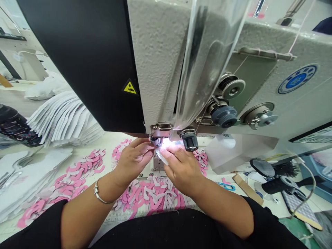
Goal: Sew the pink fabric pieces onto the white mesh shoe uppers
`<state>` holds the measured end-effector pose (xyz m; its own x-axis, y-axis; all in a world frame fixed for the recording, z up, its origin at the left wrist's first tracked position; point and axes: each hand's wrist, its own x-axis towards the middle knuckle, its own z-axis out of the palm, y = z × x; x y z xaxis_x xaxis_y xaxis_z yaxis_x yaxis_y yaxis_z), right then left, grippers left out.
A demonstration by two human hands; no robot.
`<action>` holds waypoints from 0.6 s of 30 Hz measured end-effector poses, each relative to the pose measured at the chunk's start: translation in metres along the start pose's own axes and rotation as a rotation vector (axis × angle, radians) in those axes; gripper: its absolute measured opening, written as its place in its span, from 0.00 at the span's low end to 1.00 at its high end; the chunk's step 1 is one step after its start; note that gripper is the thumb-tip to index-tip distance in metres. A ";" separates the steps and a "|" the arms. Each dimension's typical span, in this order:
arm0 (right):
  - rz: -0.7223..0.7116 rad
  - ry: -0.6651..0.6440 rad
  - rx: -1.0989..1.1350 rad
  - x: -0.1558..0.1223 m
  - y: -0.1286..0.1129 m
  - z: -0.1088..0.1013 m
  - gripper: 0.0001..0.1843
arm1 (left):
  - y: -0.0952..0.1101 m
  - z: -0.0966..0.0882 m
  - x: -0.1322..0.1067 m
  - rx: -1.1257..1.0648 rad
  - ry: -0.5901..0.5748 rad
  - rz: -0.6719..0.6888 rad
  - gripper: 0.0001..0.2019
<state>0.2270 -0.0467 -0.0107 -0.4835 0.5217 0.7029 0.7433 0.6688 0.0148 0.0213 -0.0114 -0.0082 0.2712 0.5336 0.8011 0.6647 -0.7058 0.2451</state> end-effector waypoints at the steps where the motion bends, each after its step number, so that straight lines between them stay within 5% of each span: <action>1: -0.001 0.011 0.010 0.000 0.000 0.001 0.18 | -0.001 0.001 0.000 0.017 0.005 0.000 0.06; 13: 0.022 0.078 0.035 0.002 0.006 -0.003 0.15 | 0.002 -0.006 -0.004 0.043 -0.074 -0.062 0.09; 18: 0.038 0.037 0.043 0.009 0.009 -0.010 0.13 | -0.019 -0.035 -0.009 -0.007 -0.172 -0.250 0.08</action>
<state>0.2343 -0.0410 0.0026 -0.4372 0.5276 0.7283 0.7397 0.6716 -0.0426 -0.0184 -0.0191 -0.0006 0.2138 0.7619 0.6114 0.7211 -0.5453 0.4273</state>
